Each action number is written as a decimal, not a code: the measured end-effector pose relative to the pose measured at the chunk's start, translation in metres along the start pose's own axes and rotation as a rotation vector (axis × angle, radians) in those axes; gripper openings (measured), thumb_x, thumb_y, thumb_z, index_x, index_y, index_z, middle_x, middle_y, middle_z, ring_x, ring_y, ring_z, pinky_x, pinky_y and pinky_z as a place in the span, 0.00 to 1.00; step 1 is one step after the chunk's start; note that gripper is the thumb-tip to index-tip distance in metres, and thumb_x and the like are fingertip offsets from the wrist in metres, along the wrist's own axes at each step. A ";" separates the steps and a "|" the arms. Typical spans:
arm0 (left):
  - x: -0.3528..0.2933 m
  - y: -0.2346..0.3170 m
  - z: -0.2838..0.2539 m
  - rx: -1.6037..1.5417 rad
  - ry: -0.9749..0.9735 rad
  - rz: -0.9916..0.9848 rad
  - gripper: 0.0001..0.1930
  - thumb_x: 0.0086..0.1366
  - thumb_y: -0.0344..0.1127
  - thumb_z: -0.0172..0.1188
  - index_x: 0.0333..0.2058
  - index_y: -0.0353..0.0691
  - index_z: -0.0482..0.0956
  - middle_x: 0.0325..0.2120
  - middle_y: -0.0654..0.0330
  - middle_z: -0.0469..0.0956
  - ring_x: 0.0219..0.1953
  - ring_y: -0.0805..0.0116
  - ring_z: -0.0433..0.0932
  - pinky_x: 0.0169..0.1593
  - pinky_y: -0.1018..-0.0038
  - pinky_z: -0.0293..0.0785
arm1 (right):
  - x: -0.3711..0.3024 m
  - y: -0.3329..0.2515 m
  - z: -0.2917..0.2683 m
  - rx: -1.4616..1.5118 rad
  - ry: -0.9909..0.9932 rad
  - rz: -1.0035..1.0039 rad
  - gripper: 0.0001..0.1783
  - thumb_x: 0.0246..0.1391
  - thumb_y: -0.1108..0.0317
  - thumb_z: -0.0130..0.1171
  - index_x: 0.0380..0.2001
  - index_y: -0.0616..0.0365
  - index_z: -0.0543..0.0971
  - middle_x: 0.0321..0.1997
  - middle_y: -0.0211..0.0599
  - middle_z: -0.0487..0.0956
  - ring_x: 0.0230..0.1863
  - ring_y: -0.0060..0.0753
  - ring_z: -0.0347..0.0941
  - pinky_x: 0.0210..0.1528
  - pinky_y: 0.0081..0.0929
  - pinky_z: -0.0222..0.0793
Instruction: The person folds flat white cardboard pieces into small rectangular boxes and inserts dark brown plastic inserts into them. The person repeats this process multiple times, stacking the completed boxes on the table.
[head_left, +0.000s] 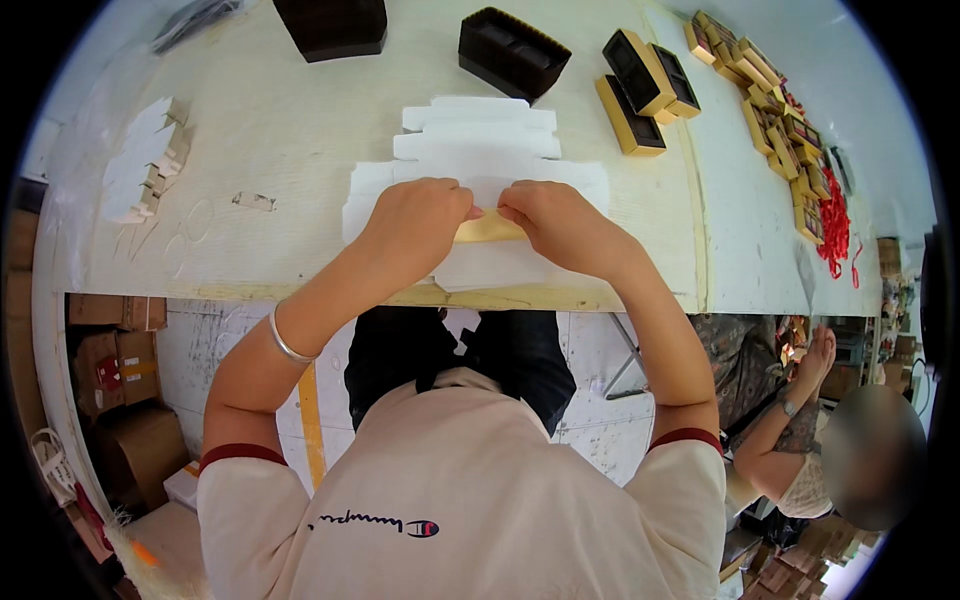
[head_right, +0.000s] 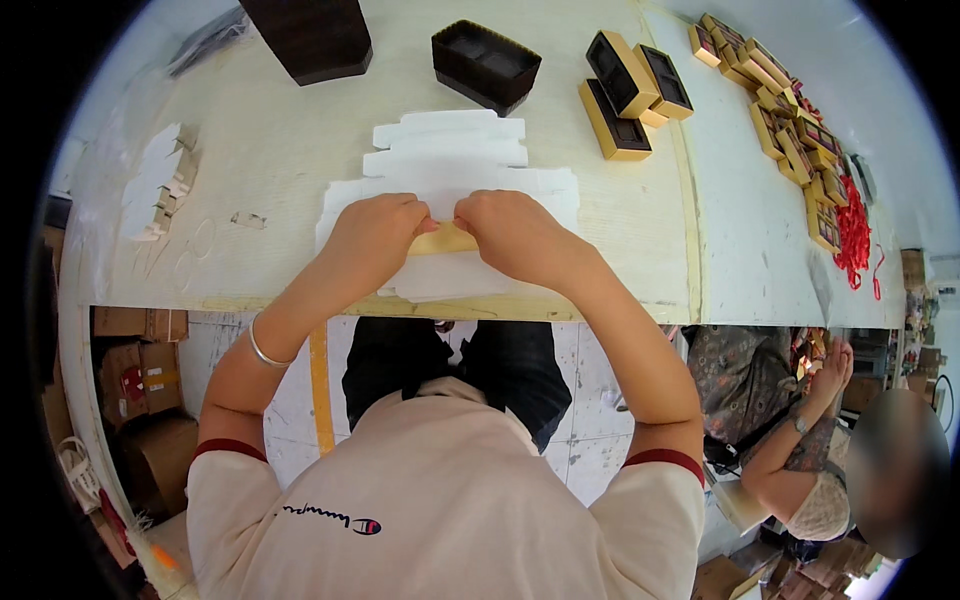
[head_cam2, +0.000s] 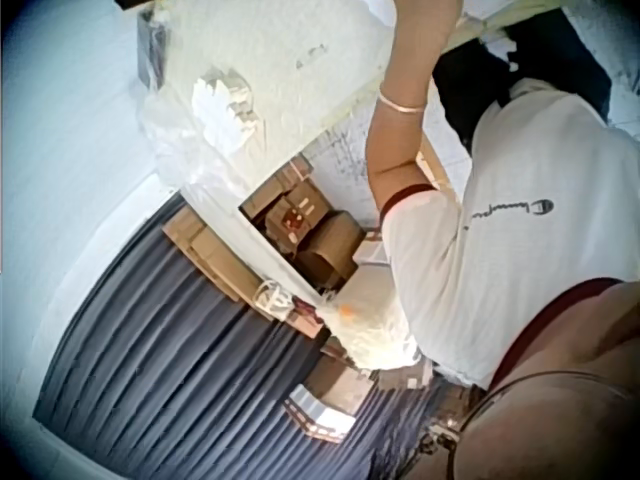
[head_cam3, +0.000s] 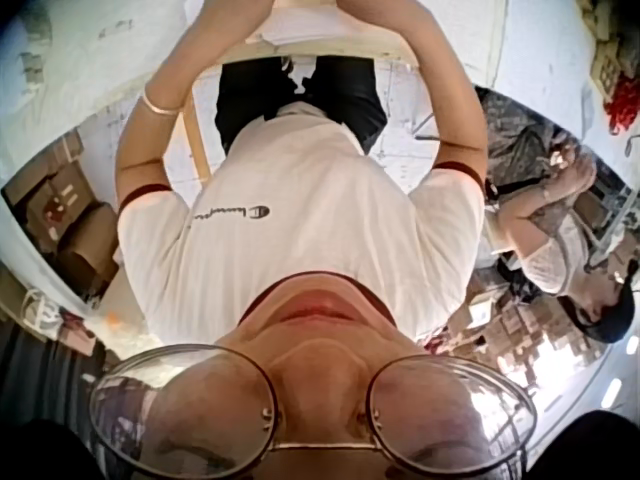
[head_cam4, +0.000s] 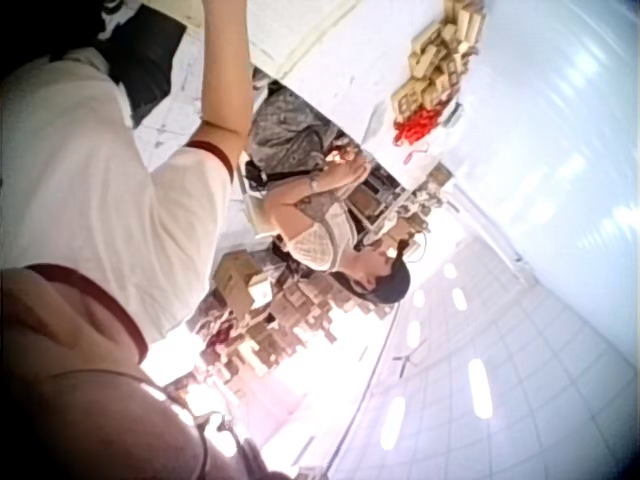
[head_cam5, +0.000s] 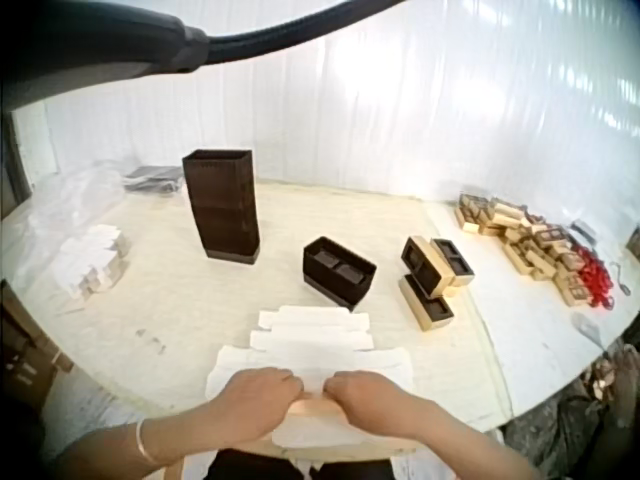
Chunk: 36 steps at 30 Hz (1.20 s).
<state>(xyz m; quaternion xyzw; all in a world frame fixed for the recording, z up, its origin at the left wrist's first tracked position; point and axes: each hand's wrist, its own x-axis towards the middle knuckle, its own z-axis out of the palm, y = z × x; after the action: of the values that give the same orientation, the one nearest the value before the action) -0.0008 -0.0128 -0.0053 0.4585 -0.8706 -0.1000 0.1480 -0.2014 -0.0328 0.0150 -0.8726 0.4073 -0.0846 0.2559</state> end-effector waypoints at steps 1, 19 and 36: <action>0.001 -0.001 0.000 0.022 -0.003 0.019 0.05 0.57 0.31 0.60 0.29 0.37 0.74 0.26 0.59 0.72 0.30 0.58 0.72 0.33 0.66 0.70 | 0.001 -0.001 -0.002 0.006 -0.012 0.011 0.05 0.55 0.75 0.51 0.31 0.66 0.75 0.31 0.47 0.75 0.35 0.51 0.71 0.40 0.36 0.67; -0.012 0.011 -0.050 -1.086 -0.176 -0.473 0.17 0.66 0.42 0.55 0.46 0.36 0.71 0.28 0.69 0.69 0.29 0.79 0.66 0.33 0.79 0.66 | -0.081 -0.056 -0.006 -0.311 0.759 -0.477 0.21 0.36 0.70 0.62 0.39 0.62 0.81 0.47 0.50 0.75 0.47 0.53 0.71 0.46 0.43 0.69; -0.011 0.026 -0.055 -0.227 0.030 0.169 0.17 0.55 0.39 0.64 0.41 0.37 0.74 0.38 0.57 0.73 0.42 0.57 0.71 0.46 0.65 0.68 | -0.020 -0.011 0.010 0.215 0.095 0.158 0.05 0.51 0.69 0.59 0.26 0.59 0.76 0.31 0.40 0.76 0.34 0.45 0.73 0.37 0.34 0.66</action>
<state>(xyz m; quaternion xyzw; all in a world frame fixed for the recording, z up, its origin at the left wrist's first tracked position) 0.0046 0.0082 0.0526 0.3655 -0.8867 -0.1782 0.2199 -0.2036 -0.0086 0.0131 -0.8006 0.4748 -0.1484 0.3341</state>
